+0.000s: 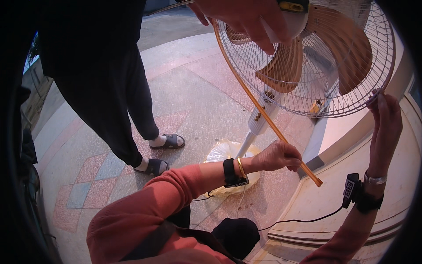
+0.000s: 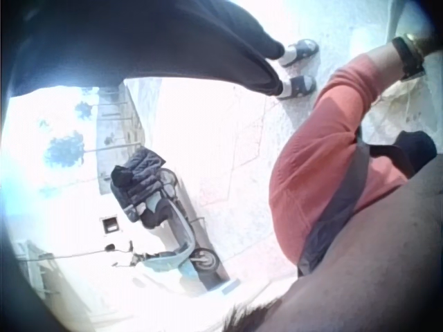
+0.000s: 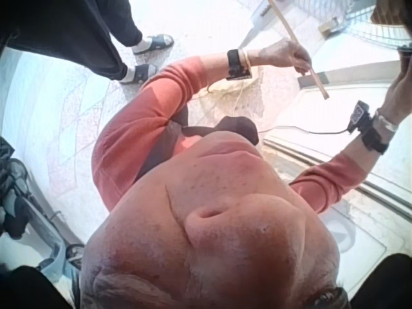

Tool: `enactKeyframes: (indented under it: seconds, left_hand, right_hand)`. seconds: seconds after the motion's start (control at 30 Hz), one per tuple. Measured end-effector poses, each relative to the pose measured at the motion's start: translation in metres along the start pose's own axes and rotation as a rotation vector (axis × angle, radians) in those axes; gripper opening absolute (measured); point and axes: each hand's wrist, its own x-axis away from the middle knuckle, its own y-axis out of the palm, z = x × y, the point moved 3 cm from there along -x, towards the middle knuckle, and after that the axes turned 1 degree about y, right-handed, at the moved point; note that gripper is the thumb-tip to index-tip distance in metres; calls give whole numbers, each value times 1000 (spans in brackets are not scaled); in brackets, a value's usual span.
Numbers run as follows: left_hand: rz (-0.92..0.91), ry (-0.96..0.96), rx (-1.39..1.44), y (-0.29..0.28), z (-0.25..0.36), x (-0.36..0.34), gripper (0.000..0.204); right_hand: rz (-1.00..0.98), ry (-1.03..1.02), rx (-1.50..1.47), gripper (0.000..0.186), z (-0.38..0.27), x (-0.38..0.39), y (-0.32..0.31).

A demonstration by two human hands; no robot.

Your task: The person attaches a flexible orange strip to the front grille of a standing fan. Another person holds the fan steady while the camera wearer wraps and secures the strip around the grille edge.

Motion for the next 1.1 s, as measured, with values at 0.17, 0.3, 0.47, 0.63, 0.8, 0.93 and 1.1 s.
enactKeyframes:
  seconds: [0.17,0.3,0.47,0.63,0.8,0.93,1.1]
  left_hand:
    - [32,-71,51,-13,-24,16,11]
    - [51,-135,129,-25,-42,28,14]
    - [-18,-183,311,-38,-57,21,16]
    - [-87,-171,277,-37,-55,16,14]
    - [-144,-139,294,-28,-44,13,14]
    - [-177,-140,328,-24,-36,7,16]
    - [-180,-60,346,-35,-30,0,17]
  right_hand:
    - [-16,-211,277,23,8,-1,-5]
    - [-55,-543,698,37,7,1,-9]
    - [-34,-599,902,43,7,4,-10]
    - [-25,-563,930,43,2,7,-7]
    - [-63,-540,841,39,-4,7,-7]
    - [-52,-524,796,35,-7,9,-4]
    - [-66,-427,559,26,-10,11,-1]
